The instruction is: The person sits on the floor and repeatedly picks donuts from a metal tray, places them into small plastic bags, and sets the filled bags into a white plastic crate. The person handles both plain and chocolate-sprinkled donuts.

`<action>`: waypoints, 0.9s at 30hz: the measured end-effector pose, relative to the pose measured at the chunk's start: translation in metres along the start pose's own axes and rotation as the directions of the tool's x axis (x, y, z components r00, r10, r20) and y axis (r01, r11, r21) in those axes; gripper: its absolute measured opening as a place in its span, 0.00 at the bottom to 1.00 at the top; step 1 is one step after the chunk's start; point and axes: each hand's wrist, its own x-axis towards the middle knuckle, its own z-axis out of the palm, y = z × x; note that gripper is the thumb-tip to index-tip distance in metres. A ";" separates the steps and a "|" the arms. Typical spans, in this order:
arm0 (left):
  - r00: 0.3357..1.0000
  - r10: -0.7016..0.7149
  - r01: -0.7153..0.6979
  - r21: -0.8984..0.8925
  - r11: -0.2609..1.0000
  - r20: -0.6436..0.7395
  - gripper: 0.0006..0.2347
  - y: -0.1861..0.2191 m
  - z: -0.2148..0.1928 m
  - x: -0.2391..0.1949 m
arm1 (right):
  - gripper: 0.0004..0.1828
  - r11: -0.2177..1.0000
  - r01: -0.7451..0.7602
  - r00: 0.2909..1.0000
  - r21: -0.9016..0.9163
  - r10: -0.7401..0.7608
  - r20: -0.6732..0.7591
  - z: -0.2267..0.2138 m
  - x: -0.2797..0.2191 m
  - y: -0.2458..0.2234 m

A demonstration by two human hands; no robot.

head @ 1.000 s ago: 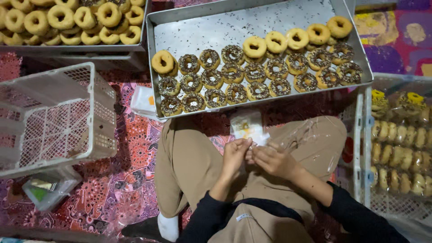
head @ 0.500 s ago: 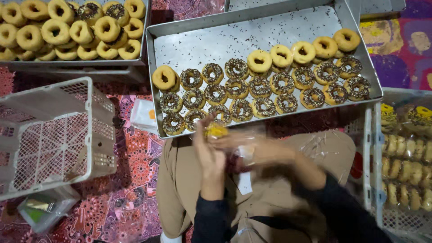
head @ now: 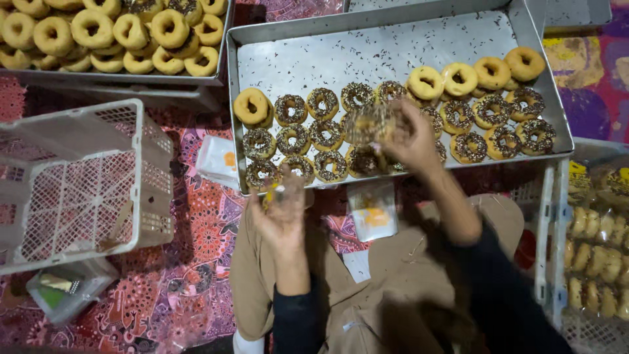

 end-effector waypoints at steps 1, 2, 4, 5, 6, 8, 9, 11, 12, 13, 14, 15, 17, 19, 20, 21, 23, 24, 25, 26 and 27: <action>0.999 0.027 -0.028 -0.022 0.999 -0.045 0.15 -0.008 -0.002 0.001 | 0.36 0.971 0.040 0.997 0.234 -0.055 0.057 0.000 -0.037 -0.019; 0.995 0.047 -0.051 -0.042 0.998 -0.092 0.15 -0.018 -0.005 0.002 | 0.37 0.907 -0.033 0.999 0.419 0.016 0.044 0.005 -0.074 -0.035; 0.990 0.099 -0.097 0.023 0.995 -0.103 0.14 -0.041 -0.012 -0.007 | 0.39 0.931 0.084 0.996 0.354 -0.094 0.011 0.010 -0.134 -0.058; 0.990 0.130 -0.123 0.105 0.987 -0.064 0.13 -0.054 -0.016 -0.017 | 0.36 0.983 0.091 0.996 0.162 -0.089 -0.020 0.013 -0.154 -0.066; 0.988 0.156 -0.149 0.186 0.971 -0.019 0.12 -0.066 -0.018 -0.026 | 0.35 0.998 0.049 0.998 0.039 -0.048 -0.027 0.016 -0.166 -0.072; 0.954 -0.029 -0.058 0.279 0.958 0.298 0.19 -0.094 -0.020 -0.045 | 0.32 0.978 -0.040 0.998 -0.204 0.029 -0.060 0.019 -0.177 -0.083; 0.888 -0.132 -0.025 0.333 0.943 0.440 0.23 -0.102 -0.018 -0.052 | 0.32 0.951 0.064 0.997 -0.302 -0.072 -0.017 0.019 -0.176 -0.088; 0.886 -0.110 -0.061 0.348 0.935 0.450 0.30 -0.110 -0.011 -0.057 | 0.30 0.842 0.268 0.963 -0.468 -0.248 0.105 0.018 -0.169 -0.100; 0.888 -0.093 -0.084 0.357 0.930 0.450 0.34 -0.110 -0.009 -0.062 | 0.26 0.933 0.170 0.984 -0.316 -0.146 0.097 0.016 -0.170 -0.108; 0.894 -0.082 -0.114 0.400 0.910 0.441 0.35 -0.108 -0.009 -0.069 | 0.22 0.986 0.059 0.993 -0.155 -0.043 0.108 0.013 -0.172 -0.116; 0.894 -0.073 -0.144 0.438 0.887 0.443 0.36 -0.106 -0.009 -0.071 | 0.19 0.999 -0.047 0.990 0.005 0.046 0.132 0.008 -0.172 -0.124; 0.893 -0.064 -0.175 0.475 0.863 0.446 0.38 -0.105 -0.010 -0.073 | 0.16 0.999 0.041 0.998 0.011 -0.041 0.041 0.008 -0.174 -0.131; 0.917 -0.124 -0.135 0.586 0.799 0.380 0.37 -0.107 -0.026 -0.085 | 0.12 0.980 0.197 0.971 0.000 -0.195 -0.134 0.003 -0.182 -0.142; 0.962 -0.059 -0.144 0.679 0.720 0.267 0.34 -0.100 -0.040 -0.095 | 0.09 0.978 0.206 0.974 0.017 -0.203 -0.105 -0.003 -0.187 -0.147; 0.979 0.045 -0.175 0.715 0.677 0.198 0.32 -0.097 -0.043 -0.097 | 0.08 0.977 0.213 0.974 0.025 -0.210 -0.086 -0.008 -0.186 -0.150; 0.979 0.152 -0.200 0.750 0.630 0.133 0.30 -0.097 -0.046 -0.102 | 0.09 0.974 0.224 0.965 0.014 -0.224 0.136 -0.014 -0.184 -0.152; 0.972 0.104 -0.236 0.881 0.410 0.212 0.19 -0.093 -0.042 -0.109 | 0.13 0.967 0.254 0.810 0.001 -0.213 0.547 -0.027 -0.176 -0.156; 0.967 0.075 -0.254 0.924 0.287 0.242 0.17 -0.093 -0.036 -0.118 | 0.17 0.976 0.215 0.819 -0.027 -0.166 0.550 -0.035 -0.173 -0.161; 0.905 -0.043 -0.422 0.906 0.043 0.423 0.12 -0.090 -0.024 -0.123 | 0.21 0.983 0.176 0.826 -0.055 -0.118 0.551 -0.041 -0.172 -0.165; 0.808 -0.202 -0.586 0.791 -0.177 0.553 0.09 -0.087 -0.010 -0.128 | 0.25 0.987 0.139 0.831 -0.084 -0.070 0.552 -0.045 -0.171 -0.170; 0.688 -0.384 -0.726 0.593 -0.348 0.616 0.07 -0.086 0.006 -0.134 | 0.22 0.987 0.156 0.877 0.021 -0.149 0.457 -0.054 -0.173 -0.175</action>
